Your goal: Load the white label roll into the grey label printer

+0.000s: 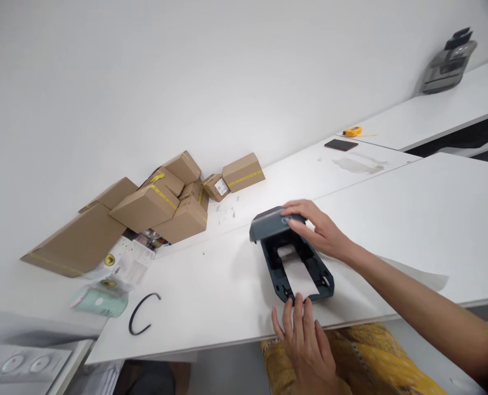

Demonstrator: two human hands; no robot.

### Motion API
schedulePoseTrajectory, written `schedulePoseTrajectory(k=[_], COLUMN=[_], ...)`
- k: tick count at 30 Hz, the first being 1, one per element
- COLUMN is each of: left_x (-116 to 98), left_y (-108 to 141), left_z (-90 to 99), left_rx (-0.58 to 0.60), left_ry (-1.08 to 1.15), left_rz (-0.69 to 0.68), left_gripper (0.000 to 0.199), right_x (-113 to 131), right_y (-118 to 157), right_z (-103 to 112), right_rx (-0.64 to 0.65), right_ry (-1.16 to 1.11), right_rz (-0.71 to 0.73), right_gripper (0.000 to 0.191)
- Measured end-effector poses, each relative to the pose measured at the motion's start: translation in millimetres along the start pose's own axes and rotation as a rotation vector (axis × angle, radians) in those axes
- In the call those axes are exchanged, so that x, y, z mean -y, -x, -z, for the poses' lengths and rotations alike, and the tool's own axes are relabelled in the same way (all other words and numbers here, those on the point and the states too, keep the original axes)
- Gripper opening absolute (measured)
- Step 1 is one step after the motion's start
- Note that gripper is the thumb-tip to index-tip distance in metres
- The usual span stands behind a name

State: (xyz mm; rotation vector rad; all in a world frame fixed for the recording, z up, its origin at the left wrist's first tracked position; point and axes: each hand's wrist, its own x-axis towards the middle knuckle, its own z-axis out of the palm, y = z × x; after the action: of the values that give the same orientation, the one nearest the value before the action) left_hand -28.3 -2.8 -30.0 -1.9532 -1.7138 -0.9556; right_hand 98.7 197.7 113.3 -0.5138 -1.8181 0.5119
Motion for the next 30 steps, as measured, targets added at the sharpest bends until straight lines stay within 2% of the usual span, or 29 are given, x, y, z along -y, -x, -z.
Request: schedulePoseTrajectory(k=[3,6,11,20,24,27,30], left_x=[0.3,-0.3,-1.2,-1.7,3.6,9.3,12.3], left_y=[-2.1,-3.2,-1.6,-8.1,-15.0,-20.8,-24.7], left_z=[0.8,1.8,3.8,11.1,14.9,17.4,19.2], left_rx=[-0.015,-0.018,-0.009,-0.029,-0.063,-0.054,-0.039], left_ry=[-0.004,-0.004,-0.007,0.003,0.018,0.022,0.022], left_rz=[-0.005,-0.006,-0.013,-0.027,-0.051,-0.092,-0.105], left_gripper=[0.049,0.046,0.046,0.04,0.037,0.032,0.029], right_x=[6.5,7.5,4.2,3.0,-2.5,-7.5,-7.8], right_y=[48.0,87.4,127.7,147.0,149.3,149.3,150.1], right_z=[5.1,4.9,-5.9,-13.0,-22.7,-33.2,-40.0], right_rx=[0.097,0.152,0.159,0.131,0.051,-0.043,-0.082], right_ry=[-0.02,-0.023,-0.044,0.024,-0.011,-0.051,-0.072], right_rz=[-0.103,-0.248,-0.354,-0.33,-0.345,-0.408,-0.483], right_gripper=[0.039,0.048,0.05,0.046,0.042,0.053,0.063])
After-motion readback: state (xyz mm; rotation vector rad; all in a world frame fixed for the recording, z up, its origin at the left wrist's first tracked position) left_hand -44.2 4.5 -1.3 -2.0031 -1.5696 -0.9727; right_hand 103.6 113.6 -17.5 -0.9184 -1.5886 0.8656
